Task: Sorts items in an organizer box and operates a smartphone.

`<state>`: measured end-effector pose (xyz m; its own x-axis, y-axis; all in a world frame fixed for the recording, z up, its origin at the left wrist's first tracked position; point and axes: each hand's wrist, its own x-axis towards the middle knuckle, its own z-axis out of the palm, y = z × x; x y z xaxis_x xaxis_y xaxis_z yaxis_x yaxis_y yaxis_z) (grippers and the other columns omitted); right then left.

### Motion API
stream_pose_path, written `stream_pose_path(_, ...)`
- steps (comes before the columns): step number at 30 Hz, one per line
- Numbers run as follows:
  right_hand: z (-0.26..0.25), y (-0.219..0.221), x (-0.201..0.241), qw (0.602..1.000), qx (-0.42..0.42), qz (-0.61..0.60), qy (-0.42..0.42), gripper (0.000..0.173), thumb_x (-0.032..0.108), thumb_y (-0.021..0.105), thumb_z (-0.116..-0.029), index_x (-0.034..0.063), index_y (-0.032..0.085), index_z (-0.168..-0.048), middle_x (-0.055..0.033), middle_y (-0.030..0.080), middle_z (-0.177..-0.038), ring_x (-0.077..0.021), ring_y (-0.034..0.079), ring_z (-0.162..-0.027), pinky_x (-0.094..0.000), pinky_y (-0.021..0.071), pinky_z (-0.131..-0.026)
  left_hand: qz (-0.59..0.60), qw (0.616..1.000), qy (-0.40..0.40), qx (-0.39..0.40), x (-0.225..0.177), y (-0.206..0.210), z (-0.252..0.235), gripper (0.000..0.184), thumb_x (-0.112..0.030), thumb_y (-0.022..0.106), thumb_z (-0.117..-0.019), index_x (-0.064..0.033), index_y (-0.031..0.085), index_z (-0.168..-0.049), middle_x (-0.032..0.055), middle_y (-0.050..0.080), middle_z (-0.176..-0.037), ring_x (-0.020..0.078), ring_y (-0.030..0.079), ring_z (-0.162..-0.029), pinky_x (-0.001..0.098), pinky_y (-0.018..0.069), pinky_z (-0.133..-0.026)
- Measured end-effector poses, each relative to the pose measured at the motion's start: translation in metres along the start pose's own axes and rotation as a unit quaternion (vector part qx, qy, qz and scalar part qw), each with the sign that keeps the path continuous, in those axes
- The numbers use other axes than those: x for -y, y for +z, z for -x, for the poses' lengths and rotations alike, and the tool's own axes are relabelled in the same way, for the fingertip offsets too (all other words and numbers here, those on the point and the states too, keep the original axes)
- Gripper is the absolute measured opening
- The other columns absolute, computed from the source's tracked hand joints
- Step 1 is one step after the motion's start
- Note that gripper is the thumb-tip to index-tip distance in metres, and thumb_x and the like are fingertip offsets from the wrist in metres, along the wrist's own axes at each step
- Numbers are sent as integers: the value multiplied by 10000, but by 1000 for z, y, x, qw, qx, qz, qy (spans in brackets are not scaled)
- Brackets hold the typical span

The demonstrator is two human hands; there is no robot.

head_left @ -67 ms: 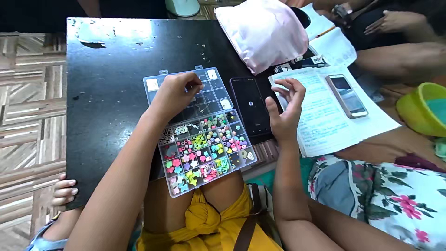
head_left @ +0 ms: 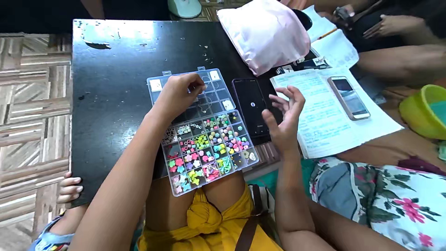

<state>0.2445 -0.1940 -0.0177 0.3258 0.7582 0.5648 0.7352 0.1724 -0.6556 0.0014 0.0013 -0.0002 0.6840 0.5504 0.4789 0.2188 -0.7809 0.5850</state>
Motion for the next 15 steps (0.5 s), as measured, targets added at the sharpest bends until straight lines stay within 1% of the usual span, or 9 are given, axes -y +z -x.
stream_pose_path(2,18,-4,5,998,46,9,30,995,628,697,-869,34,254,-1533,-168,396,-1554,-226,502,-1372,-426,486,-1078,4,1000,-1,-2,2,-1,-1,134,-99,629,-993,10,707,-998,115,703,-870,138,664,-767,276,539,-741)
stream_pose_path(3,24,-6,6,997,67,25,35,1063,666,715,-826,45,237,-1545,-190,350,-1583,-255,458,-1415,-454,463,-1103,6,1000,-4,0,3,-2,-1,138,-101,625,-995,11,705,-1003,117,702,-874,139,664,-770,279,539,-742)
stream_pose_path(5,32,-11,8,994,93,42,39,1127,698,742,-778,74,222,-1559,-203,301,-1606,-271,413,-1451,-467,440,-1129,10,1000,-8,5,5,-3,-1,144,-108,622,-997,9,704,-1010,113,701,-873,134,659,-766,277,533,-739)
stream_pose_path(6,34,-13,8,993,96,45,42,1130,696,751,-771,88,222,-1562,-197,300,-1607,-259,424,-1444,-456,450,-1124,12,1000,-10,6,5,-4,-2,145,-112,624,-997,8,704,-1010,109,697,-869,127,652,-759,271,529,-733)
stream_pose_path(9,33,-13,7,992,92,62,59,1091,651,755,-792,92,222,-1563,-191,284,-1617,-244,475,-1403,-443,488,-1074,15,1000,-5,6,5,-3,-2,136,-104,628,-991,9,704,-1004,102,693,-857,109,644,-750,253,524,-725)
stream_pose_path(11,30,-10,8,991,88,72,67,1071,637,746,-811,76,228,-1562,-195,277,-1621,-248,479,-1398,-439,486,-1073,12,1000,3,2,6,-3,-2,125,-90,630,-985,10,705,-994,103,691,-851,107,640,-744,250,521,-719)
stream_pose_path(13,28,-9,8,991,89,73,73,1051,613,744,-825,54,239,-1558,-208,281,-1619,-272,468,-1407,-455,478,-1085,9,1000,4,4,5,-4,-2,127,-89,629,-988,15,701,-993,110,688,-852,120,639,-748,264,522,-721)
stream_pose_path(15,20,-10,7,991,92,61,73,1050,642,711,-840,38,236,-1554,-210,298,-1606,-280,451,-1415,-464,466,-1091,9,1000,2,2,6,-3,-1,134,-98,629,-991,14,703,-996,110,692,-852,121,648,-752,266,528,-727)
